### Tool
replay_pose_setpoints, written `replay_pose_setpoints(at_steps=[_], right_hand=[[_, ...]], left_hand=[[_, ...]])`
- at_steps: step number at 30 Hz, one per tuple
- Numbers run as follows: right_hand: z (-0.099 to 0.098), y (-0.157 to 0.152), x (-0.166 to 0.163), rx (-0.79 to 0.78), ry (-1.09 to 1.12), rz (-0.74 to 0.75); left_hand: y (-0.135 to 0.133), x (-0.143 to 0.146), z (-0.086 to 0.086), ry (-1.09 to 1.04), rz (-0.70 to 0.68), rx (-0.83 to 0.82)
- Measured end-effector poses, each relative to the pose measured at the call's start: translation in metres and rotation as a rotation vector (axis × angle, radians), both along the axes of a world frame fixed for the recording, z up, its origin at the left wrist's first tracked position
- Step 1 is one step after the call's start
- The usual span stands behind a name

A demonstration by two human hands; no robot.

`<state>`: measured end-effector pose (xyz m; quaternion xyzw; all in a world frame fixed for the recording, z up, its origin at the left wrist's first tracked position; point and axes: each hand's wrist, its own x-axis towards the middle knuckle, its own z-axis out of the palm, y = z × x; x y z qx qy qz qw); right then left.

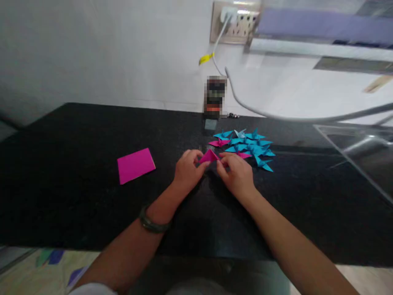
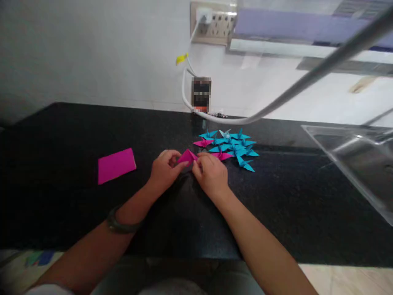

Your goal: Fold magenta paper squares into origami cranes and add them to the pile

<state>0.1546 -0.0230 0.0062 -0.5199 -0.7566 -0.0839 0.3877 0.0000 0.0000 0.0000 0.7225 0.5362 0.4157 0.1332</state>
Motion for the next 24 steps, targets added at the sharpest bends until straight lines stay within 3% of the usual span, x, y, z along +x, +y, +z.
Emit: replay_pose_setpoints(at_steps=[4, 8, 12, 14, 17, 20, 22, 24], right_hand=[[-0.002, 0.000, 0.003, 0.042, 0.024, -0.016], [-0.001, -0.004, -0.002, 0.050, -0.021, 0.104], [0.001, -0.008, -0.006, -0.049, -0.030, 0.280], [0.000, -0.007, -0.004, -0.115, 0.121, 0.252], [-0.003, -0.001, 0.004, -0.340, 0.470, 0.070], [-0.007, 0.004, 0.009, -0.779, 0.887, 0.174], [-0.008, 0.005, 0.010, -0.876, 1.085, 0.259], [-0.009, 0.006, 0.009, -0.863, 1.188, 0.289]], left_hand=[[-0.001, 0.001, -0.001, -0.240, -0.083, -0.206], [-0.002, 0.007, -0.001, -0.666, -0.361, -0.565], [0.000, 0.006, -0.002, -0.891, -0.335, -0.656], [0.003, 0.003, -0.003, -0.951, -0.321, -0.690], [0.003, 0.000, -0.004, -0.967, -0.399, -0.754], [0.001, -0.001, -0.004, -0.922, -0.527, -0.829], [-0.001, -0.001, -0.003, -0.870, -0.589, -0.900], [-0.003, -0.001, -0.002, -0.837, -0.614, -0.952]])
